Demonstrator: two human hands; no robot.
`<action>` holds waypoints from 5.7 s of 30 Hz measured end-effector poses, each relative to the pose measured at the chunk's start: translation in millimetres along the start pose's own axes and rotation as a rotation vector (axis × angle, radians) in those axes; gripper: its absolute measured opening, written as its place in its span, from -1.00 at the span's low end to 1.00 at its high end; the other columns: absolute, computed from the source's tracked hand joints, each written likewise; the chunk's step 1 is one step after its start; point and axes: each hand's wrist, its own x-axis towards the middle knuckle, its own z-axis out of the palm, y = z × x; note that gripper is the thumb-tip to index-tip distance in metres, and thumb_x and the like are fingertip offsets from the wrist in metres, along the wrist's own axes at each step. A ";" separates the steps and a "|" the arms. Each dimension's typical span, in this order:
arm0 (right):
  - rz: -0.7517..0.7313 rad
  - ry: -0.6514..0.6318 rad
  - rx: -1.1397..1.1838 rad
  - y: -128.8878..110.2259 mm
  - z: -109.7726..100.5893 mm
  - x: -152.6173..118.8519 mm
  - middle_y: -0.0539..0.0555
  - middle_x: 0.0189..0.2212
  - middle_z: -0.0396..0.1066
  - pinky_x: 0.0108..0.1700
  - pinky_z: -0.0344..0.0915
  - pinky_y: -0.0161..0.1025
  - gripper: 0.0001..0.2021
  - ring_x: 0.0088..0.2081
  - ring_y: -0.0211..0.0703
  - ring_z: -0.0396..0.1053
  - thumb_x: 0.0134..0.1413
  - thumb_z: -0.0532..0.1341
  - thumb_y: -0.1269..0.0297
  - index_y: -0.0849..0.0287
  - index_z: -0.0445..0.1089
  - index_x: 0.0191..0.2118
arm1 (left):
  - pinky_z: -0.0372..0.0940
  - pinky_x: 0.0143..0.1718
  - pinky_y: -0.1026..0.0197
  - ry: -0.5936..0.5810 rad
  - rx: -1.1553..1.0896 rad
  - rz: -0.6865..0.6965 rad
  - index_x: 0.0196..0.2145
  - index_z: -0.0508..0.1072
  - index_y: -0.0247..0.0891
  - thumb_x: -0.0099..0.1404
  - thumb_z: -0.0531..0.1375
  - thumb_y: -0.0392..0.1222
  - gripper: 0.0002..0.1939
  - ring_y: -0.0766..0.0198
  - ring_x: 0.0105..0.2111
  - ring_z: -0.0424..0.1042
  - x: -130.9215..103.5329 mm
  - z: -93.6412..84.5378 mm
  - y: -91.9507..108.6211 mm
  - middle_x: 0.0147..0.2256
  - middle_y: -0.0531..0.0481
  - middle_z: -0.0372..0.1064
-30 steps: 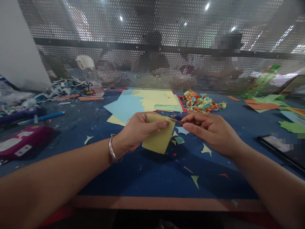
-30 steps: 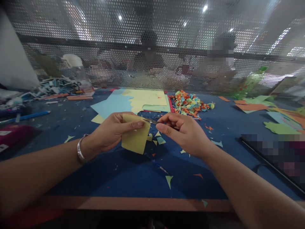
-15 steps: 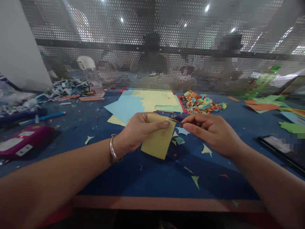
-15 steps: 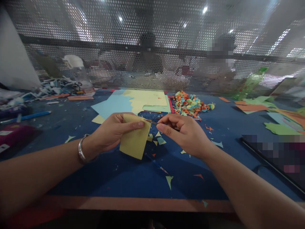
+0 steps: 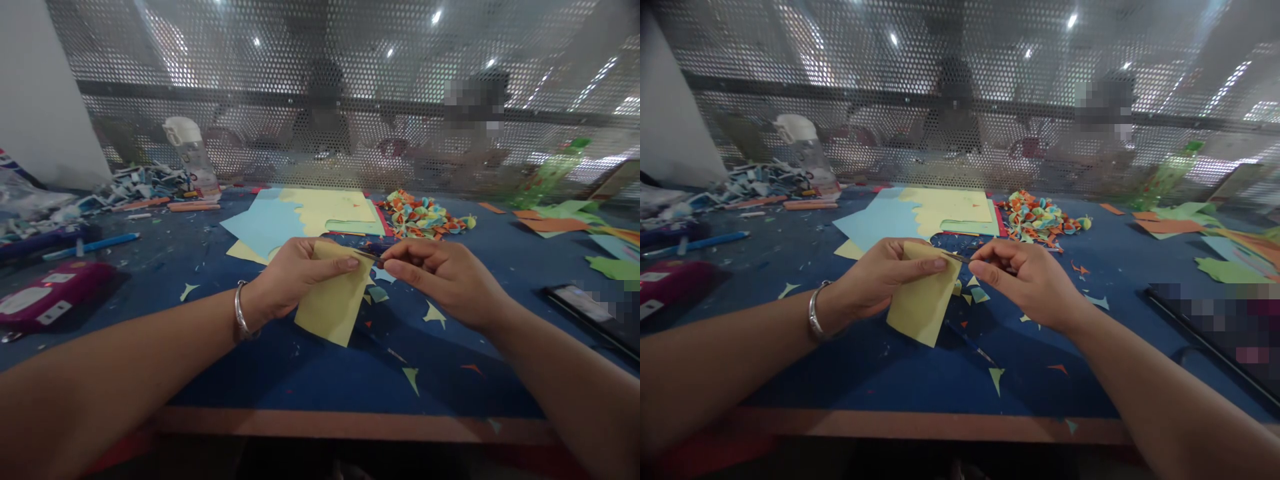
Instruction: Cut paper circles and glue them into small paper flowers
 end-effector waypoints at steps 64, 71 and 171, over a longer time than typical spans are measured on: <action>0.004 -0.048 0.021 -2.2 2.3 0.0 -0.12 -0.63 0.16 -0.58 -0.09 -0.32 -0.71 -0.61 -0.38 -0.02 0.21 0.22 0.02 0.15 0.48 -0.30 | 0.44 -0.43 0.28 -0.087 -0.018 -0.123 -0.36 0.62 -0.37 0.07 0.47 -0.16 -0.76 0.27 -0.48 0.55 0.5 -0.2 -2.8 -0.39 -0.15 0.60; -0.012 -0.061 0.045 1.1 5.4 0.4 -0.10 -0.59 0.21 -0.57 -0.06 -0.33 -0.71 -0.60 -0.39 0.01 0.20 0.22 0.01 0.15 0.49 -0.29 | 0.40 -0.52 0.35 -0.119 -0.040 -0.155 -0.41 0.60 -0.35 0.15 0.42 -0.25 -0.89 0.31 -0.55 0.54 -0.8 2.3 -1.8 -0.46 -0.09 0.59; -0.022 -0.058 0.033 4.6 4.0 0.7 -0.02 -0.50 0.36 -0.50 0.11 -0.35 -0.65 -0.53 -0.33 0.16 0.21 0.20 -0.04 0.17 0.50 -0.27 | 0.32 -0.34 0.24 -0.079 0.058 -0.086 -0.44 0.62 -0.37 0.08 0.44 -0.13 -0.79 0.27 -0.44 0.49 -0.7 1.1 0.9 -0.38 -0.15 0.58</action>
